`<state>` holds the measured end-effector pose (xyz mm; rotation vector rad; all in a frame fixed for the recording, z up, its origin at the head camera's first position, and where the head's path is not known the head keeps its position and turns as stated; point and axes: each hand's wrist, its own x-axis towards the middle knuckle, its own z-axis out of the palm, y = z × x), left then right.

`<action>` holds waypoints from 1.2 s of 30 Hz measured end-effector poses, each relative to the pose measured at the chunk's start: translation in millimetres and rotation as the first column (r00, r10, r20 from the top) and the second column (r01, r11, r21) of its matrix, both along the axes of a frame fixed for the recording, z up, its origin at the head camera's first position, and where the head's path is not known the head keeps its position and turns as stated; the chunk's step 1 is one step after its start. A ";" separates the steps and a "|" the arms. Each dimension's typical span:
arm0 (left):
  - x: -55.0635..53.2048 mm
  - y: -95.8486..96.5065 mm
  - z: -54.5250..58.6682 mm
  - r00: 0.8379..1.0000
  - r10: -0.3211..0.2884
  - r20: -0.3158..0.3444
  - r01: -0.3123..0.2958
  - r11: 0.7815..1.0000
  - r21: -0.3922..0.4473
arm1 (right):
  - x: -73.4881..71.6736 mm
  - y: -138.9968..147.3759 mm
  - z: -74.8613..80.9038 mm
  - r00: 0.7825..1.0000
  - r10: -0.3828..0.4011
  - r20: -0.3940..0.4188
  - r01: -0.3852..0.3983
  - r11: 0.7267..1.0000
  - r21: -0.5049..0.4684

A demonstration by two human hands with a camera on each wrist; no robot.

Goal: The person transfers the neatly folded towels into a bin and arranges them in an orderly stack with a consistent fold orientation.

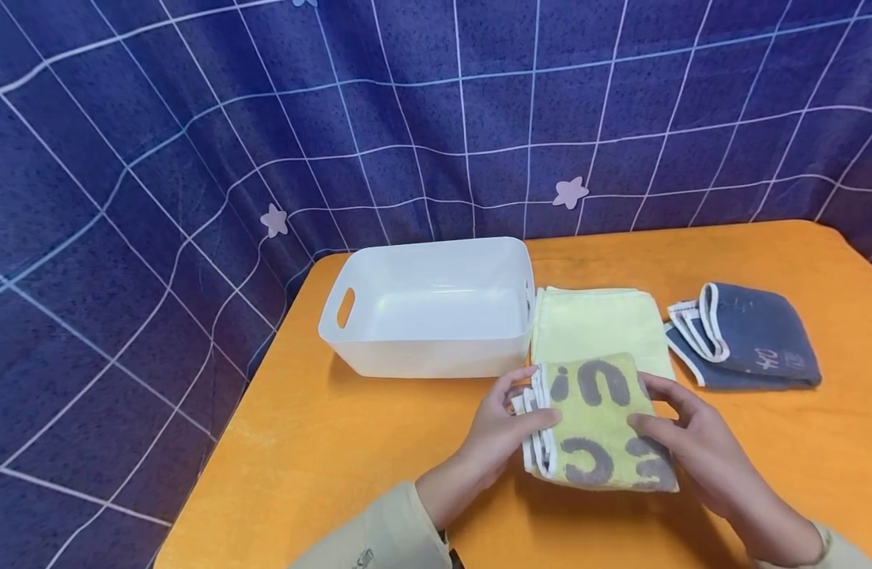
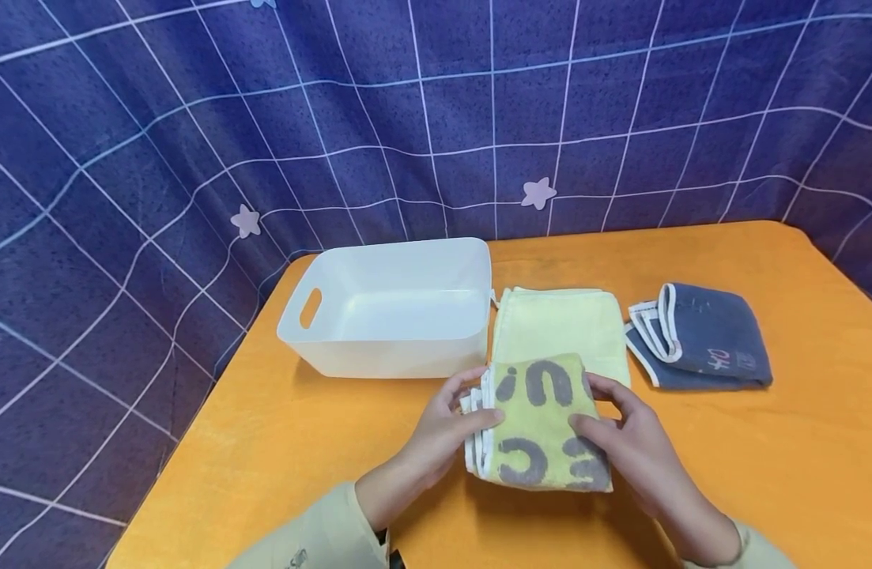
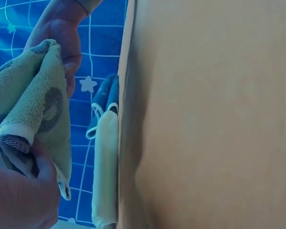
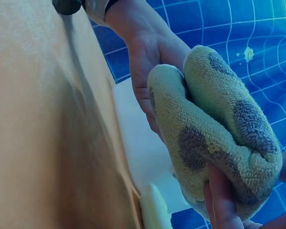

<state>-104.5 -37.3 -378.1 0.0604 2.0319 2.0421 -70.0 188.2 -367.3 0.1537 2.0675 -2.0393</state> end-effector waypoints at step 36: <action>-6.7 -16.5 31.5 0.994 -0.019 -0.106 0.043 0.972 0.229 | -10.2 -13.6 21.8 0.985 -0.026 -0.173 -0.001 0.988 -0.152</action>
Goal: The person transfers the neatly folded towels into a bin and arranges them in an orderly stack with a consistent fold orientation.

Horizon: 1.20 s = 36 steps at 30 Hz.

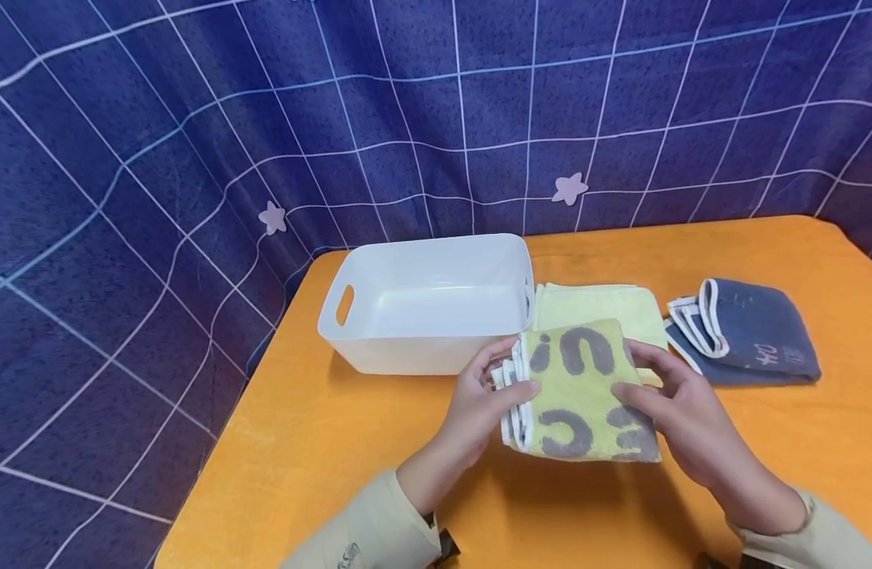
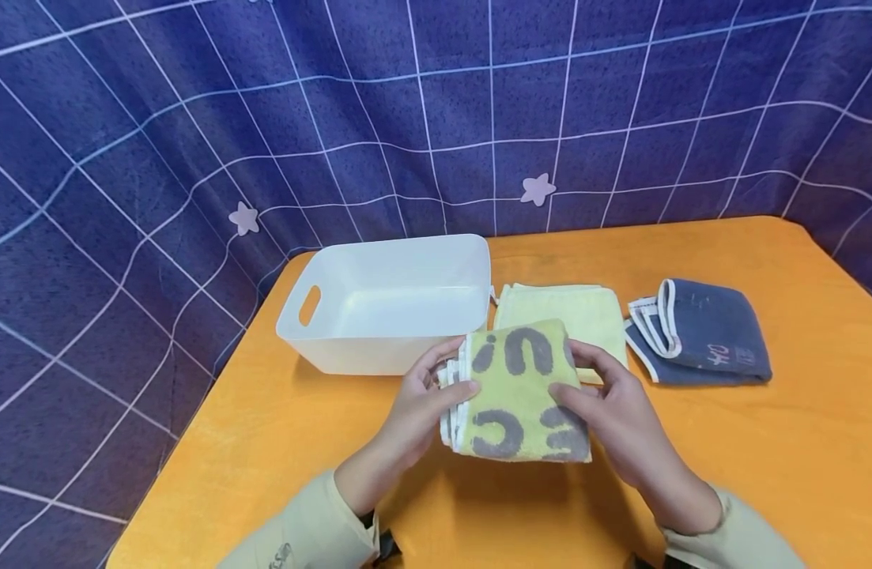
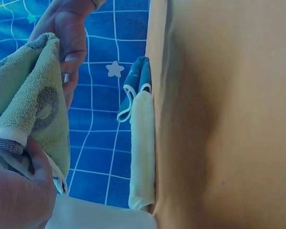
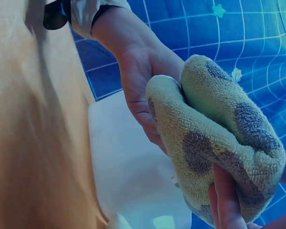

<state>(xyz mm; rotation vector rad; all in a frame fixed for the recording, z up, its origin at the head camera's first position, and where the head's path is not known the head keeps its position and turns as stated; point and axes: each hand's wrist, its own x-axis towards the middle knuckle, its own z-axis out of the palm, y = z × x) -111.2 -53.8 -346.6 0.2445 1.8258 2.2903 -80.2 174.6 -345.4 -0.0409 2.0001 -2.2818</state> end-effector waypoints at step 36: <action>-10.4 -8.4 15.8 0.999 0.025 0.026 -0.026 0.998 0.050 | -13.1 -16.9 17.9 0.999 -0.003 -0.050 -0.001 0.997 -0.077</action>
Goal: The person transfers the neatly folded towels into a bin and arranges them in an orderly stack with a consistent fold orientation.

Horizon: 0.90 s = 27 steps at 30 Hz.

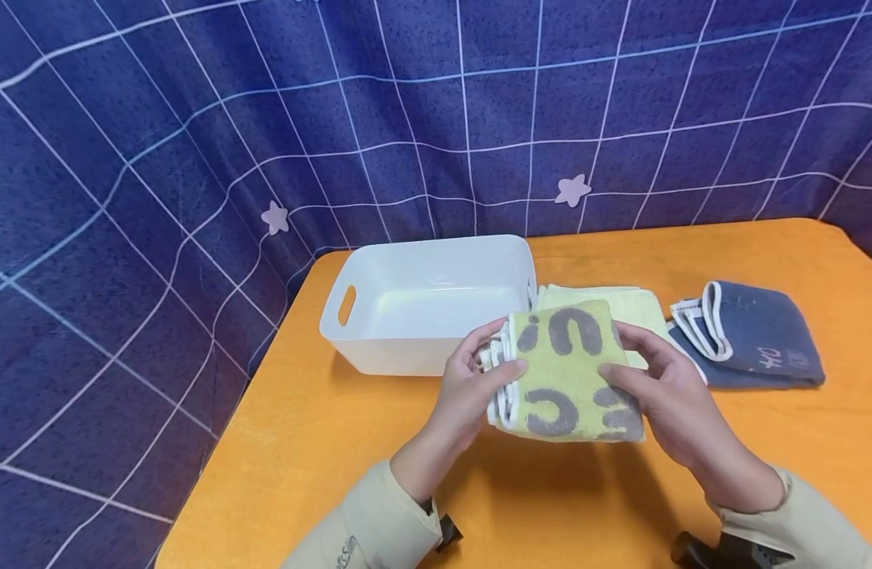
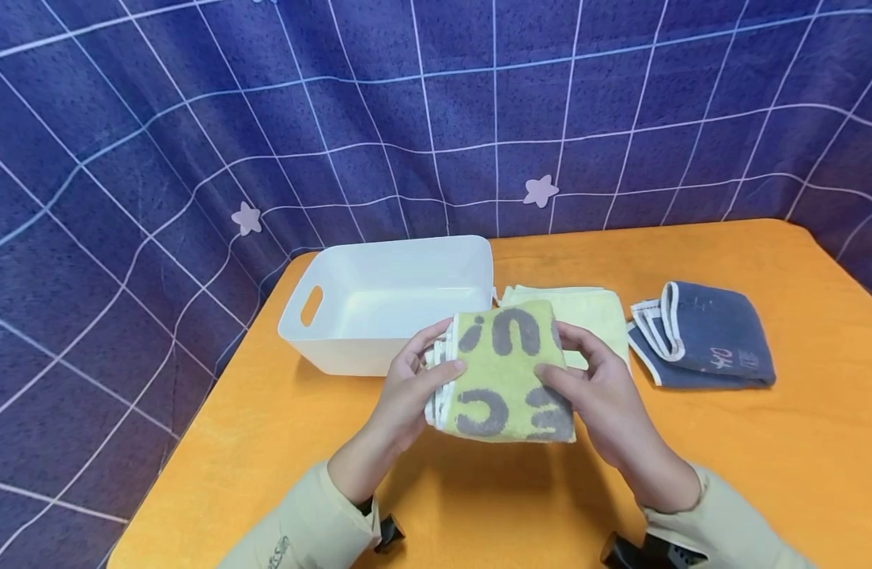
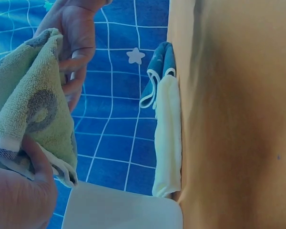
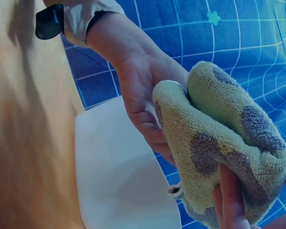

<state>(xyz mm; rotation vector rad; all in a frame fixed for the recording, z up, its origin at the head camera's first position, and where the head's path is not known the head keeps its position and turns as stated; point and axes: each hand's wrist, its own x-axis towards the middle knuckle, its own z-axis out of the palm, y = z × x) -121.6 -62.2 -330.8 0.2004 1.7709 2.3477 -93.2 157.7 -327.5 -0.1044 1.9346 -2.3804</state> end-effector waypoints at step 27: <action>-10.3 -5.8 7.1 1.000 0.000 -0.017 0.000 1.000 0.022 | -9.1 -7.8 8.4 1.000 0.006 -0.009 -0.006 1.000 -0.007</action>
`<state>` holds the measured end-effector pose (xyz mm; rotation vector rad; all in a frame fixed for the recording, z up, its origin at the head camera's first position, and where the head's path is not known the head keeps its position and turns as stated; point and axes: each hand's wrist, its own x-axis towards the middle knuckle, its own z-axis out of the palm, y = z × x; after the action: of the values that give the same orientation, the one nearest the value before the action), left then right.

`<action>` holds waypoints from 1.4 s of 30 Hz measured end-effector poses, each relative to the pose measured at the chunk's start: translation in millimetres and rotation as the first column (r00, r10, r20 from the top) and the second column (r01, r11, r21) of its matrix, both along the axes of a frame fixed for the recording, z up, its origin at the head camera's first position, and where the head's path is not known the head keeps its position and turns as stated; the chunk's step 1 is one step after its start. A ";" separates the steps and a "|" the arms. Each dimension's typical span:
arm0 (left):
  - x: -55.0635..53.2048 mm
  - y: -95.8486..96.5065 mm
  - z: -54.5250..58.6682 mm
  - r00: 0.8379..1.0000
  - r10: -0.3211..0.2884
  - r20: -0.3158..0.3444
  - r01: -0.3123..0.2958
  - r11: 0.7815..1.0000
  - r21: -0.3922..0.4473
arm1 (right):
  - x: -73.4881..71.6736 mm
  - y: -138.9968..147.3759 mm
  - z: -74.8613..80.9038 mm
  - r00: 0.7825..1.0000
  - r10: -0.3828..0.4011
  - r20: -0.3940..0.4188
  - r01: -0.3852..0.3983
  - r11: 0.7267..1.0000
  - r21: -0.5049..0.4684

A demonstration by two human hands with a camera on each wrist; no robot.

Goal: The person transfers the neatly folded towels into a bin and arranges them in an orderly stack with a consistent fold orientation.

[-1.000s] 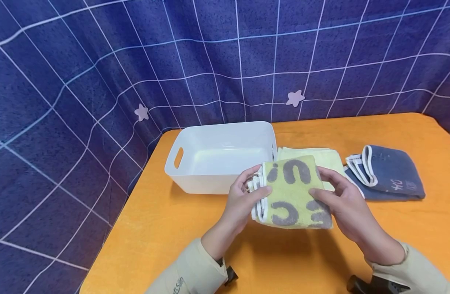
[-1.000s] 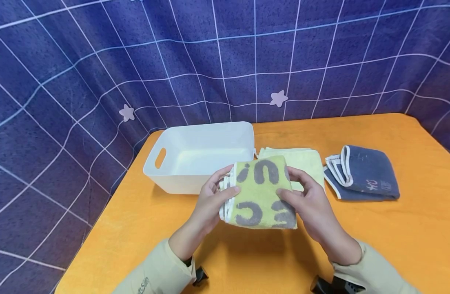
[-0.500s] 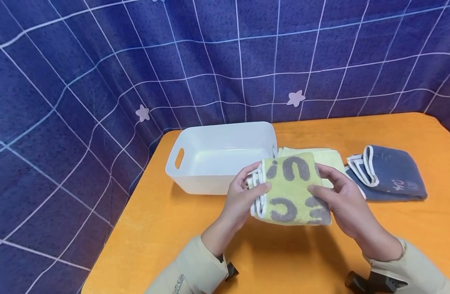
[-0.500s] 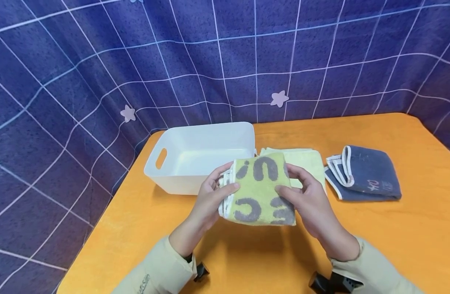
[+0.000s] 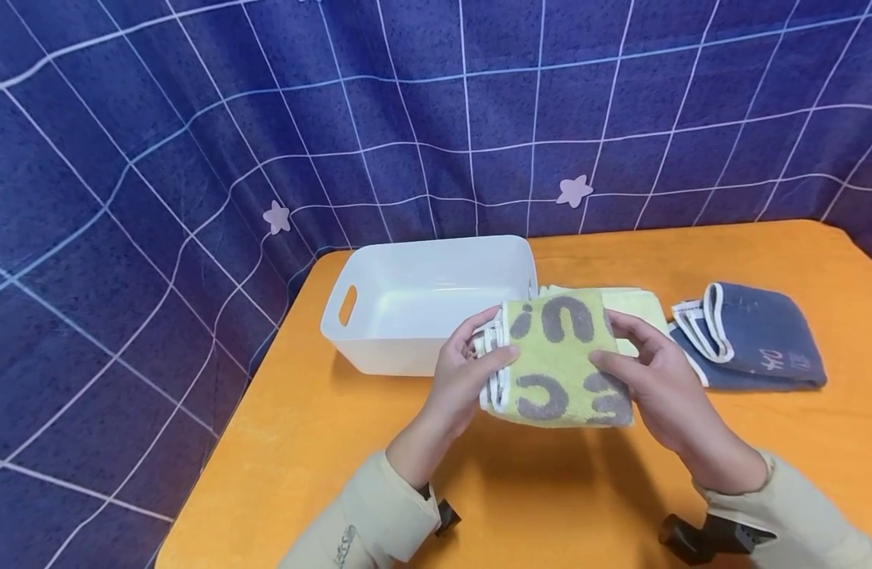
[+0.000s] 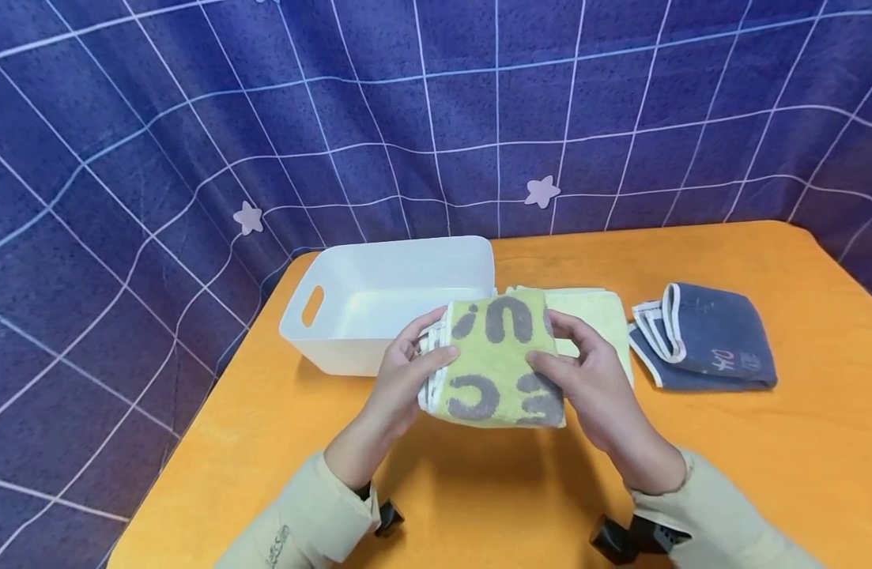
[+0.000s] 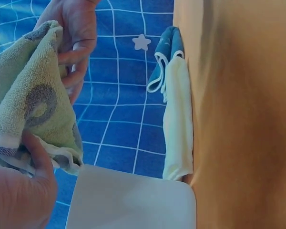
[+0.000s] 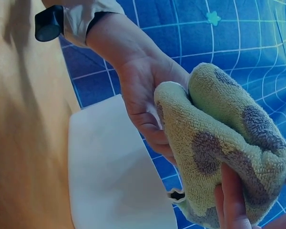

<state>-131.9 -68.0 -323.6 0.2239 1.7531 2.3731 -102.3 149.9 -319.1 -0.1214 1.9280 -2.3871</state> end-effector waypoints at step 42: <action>-18.8 -12.0 11.4 0.997 0.074 0.000 -0.074 0.997 0.017 | -21.4 -18.8 20.5 1.000 -0.002 0.007 0.002 1.000 -0.011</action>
<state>-150.7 -80.0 -312.2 0.1651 1.7721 2.4398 -123.7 131.2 -298.5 -0.1121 1.9137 -2.3963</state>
